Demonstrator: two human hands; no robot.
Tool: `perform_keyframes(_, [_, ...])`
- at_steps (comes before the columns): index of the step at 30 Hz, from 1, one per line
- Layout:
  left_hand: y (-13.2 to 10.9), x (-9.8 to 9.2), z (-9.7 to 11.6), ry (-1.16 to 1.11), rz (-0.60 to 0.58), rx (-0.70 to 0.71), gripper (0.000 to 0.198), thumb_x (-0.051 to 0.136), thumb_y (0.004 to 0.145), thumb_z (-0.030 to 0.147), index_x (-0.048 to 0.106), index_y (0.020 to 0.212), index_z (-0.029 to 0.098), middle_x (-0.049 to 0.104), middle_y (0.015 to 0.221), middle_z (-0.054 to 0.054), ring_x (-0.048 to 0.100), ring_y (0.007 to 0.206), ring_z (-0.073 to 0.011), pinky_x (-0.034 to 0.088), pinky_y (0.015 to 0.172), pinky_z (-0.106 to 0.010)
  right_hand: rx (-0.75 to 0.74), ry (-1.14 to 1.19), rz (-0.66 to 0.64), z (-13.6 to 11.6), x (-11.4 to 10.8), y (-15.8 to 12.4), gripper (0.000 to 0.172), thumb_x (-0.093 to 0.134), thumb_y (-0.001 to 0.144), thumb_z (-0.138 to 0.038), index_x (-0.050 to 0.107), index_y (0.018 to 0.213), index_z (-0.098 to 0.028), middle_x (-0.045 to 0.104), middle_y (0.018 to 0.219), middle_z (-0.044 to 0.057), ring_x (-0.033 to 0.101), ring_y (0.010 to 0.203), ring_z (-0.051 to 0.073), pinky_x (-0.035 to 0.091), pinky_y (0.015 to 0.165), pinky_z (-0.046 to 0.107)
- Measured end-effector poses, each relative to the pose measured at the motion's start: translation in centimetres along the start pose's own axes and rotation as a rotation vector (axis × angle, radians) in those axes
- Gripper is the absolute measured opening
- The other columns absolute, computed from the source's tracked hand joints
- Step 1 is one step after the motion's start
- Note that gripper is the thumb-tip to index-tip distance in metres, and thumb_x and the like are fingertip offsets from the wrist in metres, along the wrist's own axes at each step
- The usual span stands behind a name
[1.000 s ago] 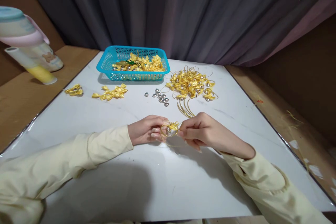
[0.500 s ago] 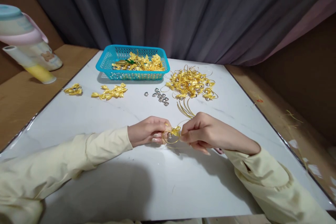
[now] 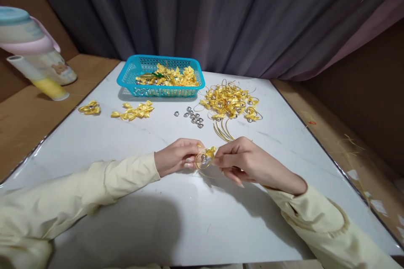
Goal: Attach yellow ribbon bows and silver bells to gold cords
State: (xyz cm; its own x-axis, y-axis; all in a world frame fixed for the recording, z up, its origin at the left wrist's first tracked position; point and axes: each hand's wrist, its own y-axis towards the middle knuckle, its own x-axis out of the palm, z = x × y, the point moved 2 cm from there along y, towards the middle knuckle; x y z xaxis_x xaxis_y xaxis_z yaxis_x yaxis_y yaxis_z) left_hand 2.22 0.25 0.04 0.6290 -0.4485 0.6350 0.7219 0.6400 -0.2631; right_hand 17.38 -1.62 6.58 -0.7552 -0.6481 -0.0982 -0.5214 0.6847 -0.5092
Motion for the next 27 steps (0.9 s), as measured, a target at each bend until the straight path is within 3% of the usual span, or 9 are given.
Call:
perform_keyframes(9, [-0.1, 0.2, -0.1, 0.005, -0.014, -0.027, 0.021, 0.063, 0.071, 0.024, 0.050, 0.060, 0.010, 0.034, 0.045, 0.008, 0.026, 0.041, -0.0014, 0.021, 0.043, -0.015, -0.008, 0.102, 0.078, 0.6, 0.4, 0.4, 0.024, 0.049, 0.075, -0.019, 0.050, 0.051, -0.014, 0.045, 0.033, -0.004, 0.024, 0.026, 0.003, 0.017, 0.028, 0.016])
perform_keyframes(18, [0.0, 0.4, 0.0, -0.039, -0.022, -0.016, 0.022, 0.063, 0.070, 0.022, 0.048, 0.060, 0.011, 0.038, 0.047, 0.007, 0.028, 0.039, -0.0004, 0.020, 0.043, -0.016, -0.086, -0.015, 0.068, 1.0, -0.1, 0.3, 0.025, 0.050, 0.079, -0.024, 0.053, 0.056, -0.014, 0.049, 0.040, -0.003, 0.030, 0.028, 0.004, 0.020, 0.030, 0.017])
perform_keyframes(22, [0.1, 0.3, 0.0, 0.040, 0.020, 0.030, 0.022, 0.061, 0.071, 0.027, 0.048, 0.062, 0.012, 0.039, 0.048, 0.007, 0.029, 0.040, -0.0014, 0.022, 0.044, -0.016, -0.138, -0.130, 0.087, 1.4, -0.6, 0.7, 0.026, 0.050, 0.082, -0.030, 0.057, 0.063, -0.014, 0.053, 0.046, -0.001, 0.034, 0.032, 0.005, 0.026, 0.034, 0.019])
perform_keyframes(24, [0.1, 0.2, 0.0, 0.201, 0.090, 0.117, 0.023, 0.059, 0.073, 0.030, 0.049, 0.064, 0.013, 0.040, 0.049, 0.007, 0.031, 0.042, -0.0033, 0.023, 0.044, -0.017, -0.176, -0.257, 0.149, 1.7, -1.0, 0.8, 0.025, 0.052, 0.082, -0.034, 0.061, 0.070, -0.013, 0.058, 0.054, 0.001, 0.042, 0.037, 0.007, 0.032, 0.038, 0.020])
perform_keyframes(27, [-0.1, 0.1, 0.0, 0.520, 0.209, 0.300, 0.023, 0.054, 0.079, 0.032, 0.049, 0.066, 0.014, 0.038, 0.048, 0.007, 0.030, 0.044, -0.0052, 0.023, 0.044, -0.019, -0.302, -0.458, 0.461, 1.5, -1.7, 0.3, 0.021, 0.061, 0.077, -0.036, 0.064, 0.082, -0.016, 0.065, 0.077, 0.006, 0.057, 0.061, 0.013, 0.042, 0.052, 0.022])
